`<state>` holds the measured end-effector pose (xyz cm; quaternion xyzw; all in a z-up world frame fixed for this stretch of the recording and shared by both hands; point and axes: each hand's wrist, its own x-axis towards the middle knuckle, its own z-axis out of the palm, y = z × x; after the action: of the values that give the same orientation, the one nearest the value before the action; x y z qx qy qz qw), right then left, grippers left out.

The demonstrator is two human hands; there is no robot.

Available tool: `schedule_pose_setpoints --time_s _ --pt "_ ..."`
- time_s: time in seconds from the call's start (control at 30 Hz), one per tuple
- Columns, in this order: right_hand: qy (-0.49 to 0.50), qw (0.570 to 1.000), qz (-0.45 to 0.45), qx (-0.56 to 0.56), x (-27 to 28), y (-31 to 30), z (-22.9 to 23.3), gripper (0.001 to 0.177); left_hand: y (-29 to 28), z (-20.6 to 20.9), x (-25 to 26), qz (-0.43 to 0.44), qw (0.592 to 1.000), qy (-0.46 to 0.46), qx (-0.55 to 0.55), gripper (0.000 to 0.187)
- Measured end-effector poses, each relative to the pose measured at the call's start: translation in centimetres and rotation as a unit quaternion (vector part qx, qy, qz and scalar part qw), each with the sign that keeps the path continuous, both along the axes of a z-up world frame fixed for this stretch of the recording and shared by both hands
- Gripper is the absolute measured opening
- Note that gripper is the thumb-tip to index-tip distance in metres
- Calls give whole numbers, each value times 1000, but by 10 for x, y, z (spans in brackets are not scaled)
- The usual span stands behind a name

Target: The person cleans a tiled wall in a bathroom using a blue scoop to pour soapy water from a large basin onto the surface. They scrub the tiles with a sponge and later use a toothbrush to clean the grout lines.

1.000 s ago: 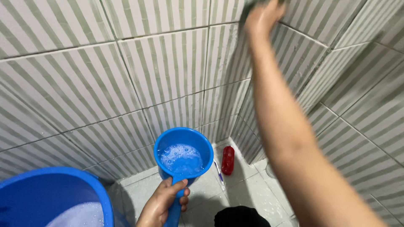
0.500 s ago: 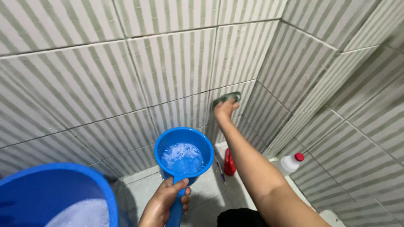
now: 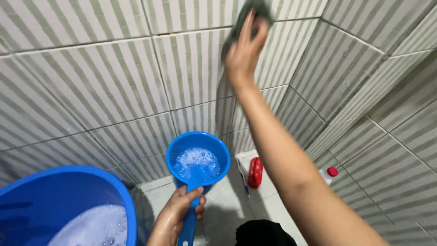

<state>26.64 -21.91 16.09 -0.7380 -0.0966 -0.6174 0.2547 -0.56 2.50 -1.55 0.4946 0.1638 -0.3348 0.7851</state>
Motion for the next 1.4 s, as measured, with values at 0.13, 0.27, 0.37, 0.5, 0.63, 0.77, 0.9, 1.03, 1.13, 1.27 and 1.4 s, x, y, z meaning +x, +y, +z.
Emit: schedule_pose_setpoints --time_s 0.13,0.27,0.37,0.5,0.63,0.77,0.9,1.03,1.13,1.27,1.4 --pt "117 992 12 -40 -45 26 -105 81 3 -2 2 -4 1000 -11 3 26" --pt "103 993 32 -40 -45 33 -125 73 7 -4 -5 -4 1000 -20 -1 27" --pt "27 999 24 -31 -17 39 -66 77 10 -4 -8 8 1000 -18 9 26" --pt "-29 998 -10 -49 7 41 34 71 14 -7 -8 15 1000 -19 3 25" --pt "-17 996 7 -86 1 50 33 66 15 -10 -5 19 1000 -22 -4 24" --pt "63 947 25 -314 -36 52 -70 63 20 -15 -4 21 999 -32 10 23" --pt "109 890 103 -431 -57 26 -114 68 29 -18 -12 30 999 -28 17 24" --pt "19 917 102 -386 -42 36 -61 65 33 -22 -17 36 998 -39 14 25" --pt "-46 948 95 -301 -28 66 10 57 35 -25 -19 38 999 -36 8 25" --pt "-25 973 95 -208 -11 120 59 53 37 -26 -18 39 999 -25 10 24" --pt "-48 930 -3 -363 -33 137 -11 67 46 -28 -17 45 999 -27 -4 22"
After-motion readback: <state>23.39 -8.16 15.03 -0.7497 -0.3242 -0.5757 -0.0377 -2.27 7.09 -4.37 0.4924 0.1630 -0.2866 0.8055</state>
